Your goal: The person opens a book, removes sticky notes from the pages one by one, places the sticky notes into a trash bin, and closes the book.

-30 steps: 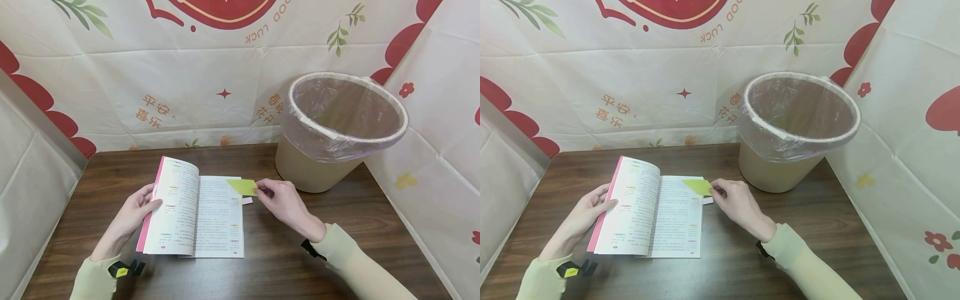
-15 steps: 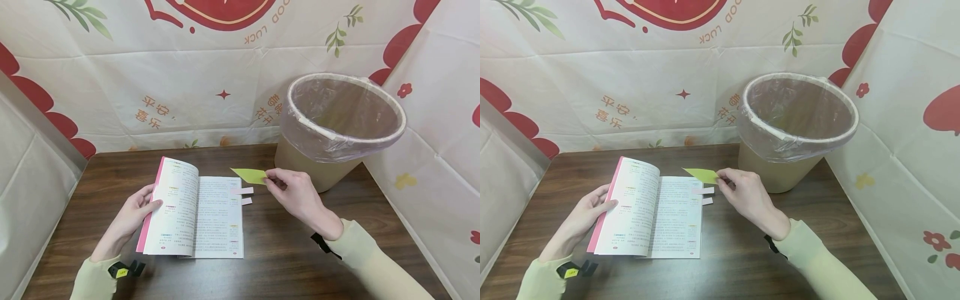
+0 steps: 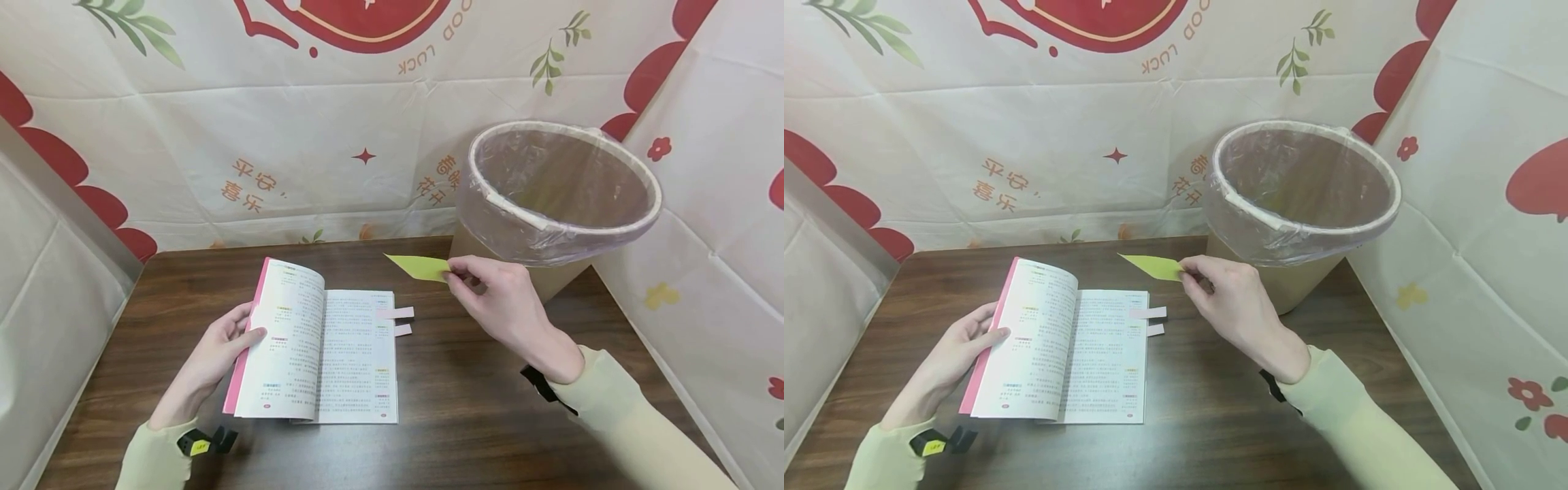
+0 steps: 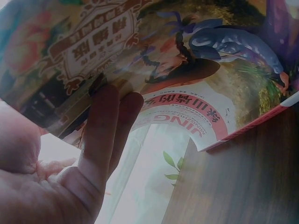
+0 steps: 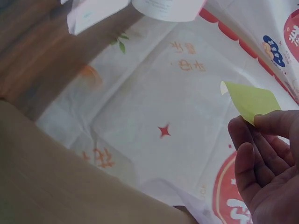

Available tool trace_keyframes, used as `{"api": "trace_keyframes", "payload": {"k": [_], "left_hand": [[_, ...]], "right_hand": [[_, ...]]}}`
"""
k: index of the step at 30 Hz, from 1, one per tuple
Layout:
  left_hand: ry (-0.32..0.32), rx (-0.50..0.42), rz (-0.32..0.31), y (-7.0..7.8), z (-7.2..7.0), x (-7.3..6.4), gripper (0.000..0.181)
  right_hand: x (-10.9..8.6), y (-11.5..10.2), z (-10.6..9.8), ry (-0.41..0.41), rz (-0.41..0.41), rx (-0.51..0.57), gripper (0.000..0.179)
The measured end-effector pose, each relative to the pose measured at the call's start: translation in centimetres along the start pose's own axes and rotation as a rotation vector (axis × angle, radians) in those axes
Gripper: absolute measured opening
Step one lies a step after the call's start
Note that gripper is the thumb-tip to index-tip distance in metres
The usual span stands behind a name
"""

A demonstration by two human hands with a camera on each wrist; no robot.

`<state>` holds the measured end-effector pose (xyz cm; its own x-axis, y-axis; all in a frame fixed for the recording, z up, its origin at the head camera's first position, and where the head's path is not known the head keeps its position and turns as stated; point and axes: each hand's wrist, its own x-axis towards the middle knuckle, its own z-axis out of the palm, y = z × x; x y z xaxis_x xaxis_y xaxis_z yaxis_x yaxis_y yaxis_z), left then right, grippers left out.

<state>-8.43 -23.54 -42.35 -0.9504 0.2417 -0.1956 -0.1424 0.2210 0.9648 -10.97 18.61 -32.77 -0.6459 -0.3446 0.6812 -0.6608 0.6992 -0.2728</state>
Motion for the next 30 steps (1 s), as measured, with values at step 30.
{"api": "trace_keyframes", "payload": {"k": [30], "left_hand": [[0.003,-0.001,0.005,-0.2,0.0,-0.1,0.067]], "right_hand": [[5.1,3.4,-8.7,0.191,0.067,-0.098,0.012]]}}
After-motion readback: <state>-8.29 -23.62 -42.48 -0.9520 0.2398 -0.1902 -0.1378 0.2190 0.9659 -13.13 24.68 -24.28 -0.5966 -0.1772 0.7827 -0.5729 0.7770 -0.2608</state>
